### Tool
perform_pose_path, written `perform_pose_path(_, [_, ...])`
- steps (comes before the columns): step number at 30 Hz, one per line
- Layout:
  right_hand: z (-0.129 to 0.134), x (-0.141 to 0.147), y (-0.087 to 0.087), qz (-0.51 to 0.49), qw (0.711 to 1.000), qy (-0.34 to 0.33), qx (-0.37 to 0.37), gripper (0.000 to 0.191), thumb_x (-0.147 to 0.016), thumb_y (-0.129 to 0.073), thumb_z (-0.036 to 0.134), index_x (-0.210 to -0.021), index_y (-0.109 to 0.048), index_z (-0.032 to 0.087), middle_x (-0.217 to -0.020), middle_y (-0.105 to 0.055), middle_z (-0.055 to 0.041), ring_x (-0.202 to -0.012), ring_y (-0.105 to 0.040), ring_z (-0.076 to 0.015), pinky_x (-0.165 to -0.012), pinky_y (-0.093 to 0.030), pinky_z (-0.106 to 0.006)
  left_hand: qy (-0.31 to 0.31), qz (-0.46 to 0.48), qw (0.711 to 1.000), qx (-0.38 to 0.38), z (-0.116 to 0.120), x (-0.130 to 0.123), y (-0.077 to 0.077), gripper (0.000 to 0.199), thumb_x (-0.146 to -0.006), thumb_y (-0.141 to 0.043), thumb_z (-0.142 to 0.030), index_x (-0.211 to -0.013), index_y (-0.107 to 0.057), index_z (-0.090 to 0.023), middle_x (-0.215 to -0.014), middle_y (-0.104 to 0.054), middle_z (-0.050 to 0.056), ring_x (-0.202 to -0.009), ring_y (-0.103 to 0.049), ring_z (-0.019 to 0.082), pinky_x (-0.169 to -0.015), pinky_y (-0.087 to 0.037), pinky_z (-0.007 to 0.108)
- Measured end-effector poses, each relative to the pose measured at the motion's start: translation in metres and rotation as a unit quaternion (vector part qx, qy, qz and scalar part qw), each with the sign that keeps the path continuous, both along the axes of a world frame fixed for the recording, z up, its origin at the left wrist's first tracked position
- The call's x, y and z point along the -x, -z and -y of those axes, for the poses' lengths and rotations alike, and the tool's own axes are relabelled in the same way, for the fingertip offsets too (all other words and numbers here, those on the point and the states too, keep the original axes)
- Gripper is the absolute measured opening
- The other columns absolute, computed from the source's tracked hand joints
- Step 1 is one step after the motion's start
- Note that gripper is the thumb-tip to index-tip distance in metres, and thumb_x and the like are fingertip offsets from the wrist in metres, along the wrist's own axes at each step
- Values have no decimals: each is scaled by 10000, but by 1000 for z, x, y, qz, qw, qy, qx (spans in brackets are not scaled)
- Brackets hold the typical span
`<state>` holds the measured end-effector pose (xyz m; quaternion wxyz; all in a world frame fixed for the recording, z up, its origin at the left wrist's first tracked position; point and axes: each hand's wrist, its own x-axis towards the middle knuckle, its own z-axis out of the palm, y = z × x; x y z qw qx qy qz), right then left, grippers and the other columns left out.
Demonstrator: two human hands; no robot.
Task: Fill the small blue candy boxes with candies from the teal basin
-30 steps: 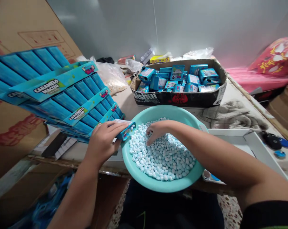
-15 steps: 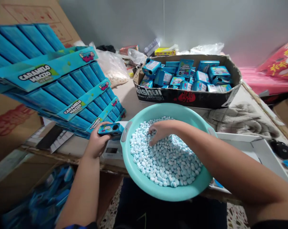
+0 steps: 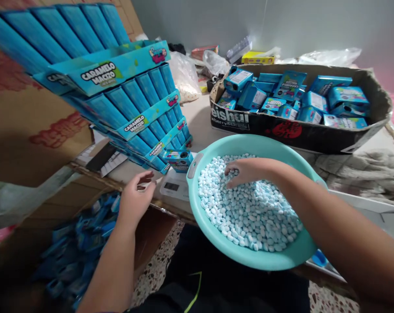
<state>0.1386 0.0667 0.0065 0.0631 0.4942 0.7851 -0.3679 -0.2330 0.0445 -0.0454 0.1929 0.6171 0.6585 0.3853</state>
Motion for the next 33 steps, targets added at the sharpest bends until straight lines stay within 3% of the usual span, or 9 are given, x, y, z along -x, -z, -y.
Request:
perform_pose_path(4, [1,-4,3,-3,1000,-15,-3,528,-844,-641,535,-1254,-660,203,-1265,-688,-97,-1081,-640,-289,-949,-460,-356,-51,-81,993,65,6,38,19,448,-827,-616,-351,-1241,-651,-182,-1172,-702,121,-959,-681,253,-877,-560,385])
perform_pose_path(7, [0,-4,7,12,1000,-10,-7,564,-833,-617,600,-1248,-656,220,-1263,-687,-96,-1083,-643,-306,-935,-470,-374,-57,-131,986,87,0,49,29,451,-818,-622,-338,-1239,-667,-183,-1182,-686,127,-919,-682,251,-923,-548,393])
perform_pose_path(12, [0,-2,13,27,1000,-7,-4,597,-805,-609,651,-1228,-655,232,-1235,-696,-98,-1087,-649,-340,-915,-486,-405,-106,-241,964,37,-9,55,21,565,-785,-686,-409,-1283,-652,-145,-1213,-646,171,-1137,-619,339,-1054,-469,438])
perform_pose_path(14, [0,-4,15,25,1000,-6,-3,603,-807,-607,660,-1233,-653,236,-1245,-694,-101,-1093,-647,-347,-920,-485,-415,-126,-269,954,37,-13,59,15,582,-782,-696,-447,-1287,-654,-162,-1146,-671,154,-1134,-620,348,-1046,-461,447])
perform_pose_path(19, [1,-7,19,1,1000,-3,-8,571,-837,-596,663,-1224,-656,247,-1238,-699,-84,-1102,-650,-339,-927,-487,-406,-14,-306,947,98,-18,65,8,416,-867,-579,-525,-1060,-774,-212,-1054,-736,122,-1003,-676,309,-929,-480,389])
perform_pose_path(22, [1,-6,18,-3,1000,4,0,567,-837,-604,662,-1221,-664,250,-1235,-701,-80,-1100,-652,-336,-936,-485,-401,-3,-330,936,122,-16,60,6,426,-893,-515,-543,-966,-800,-234,-998,-764,116,-1012,-673,326,-893,-471,392])
perform_pose_path(29, [5,-2,2,21,1000,18,15,587,-824,-649,585,-1293,-633,231,-1328,-654,-101,-1178,-617,-341,-993,-471,-406,126,-336,923,140,-13,32,5,319,-897,-489,-387,-980,-762,-245,-995,-772,93,-985,-690,316,-928,-463,420])
perform_pose_path(33, [12,-1,5,24,999,-12,19,701,-805,-662,622,-1353,-576,193,-1437,-552,-145,-1267,-557,-353,-1063,-438,-421,134,-343,923,108,5,24,10,283,-893,-498,-339,-963,-758,-250,-1029,-760,110,-1075,-653,340,-998,-434,472])
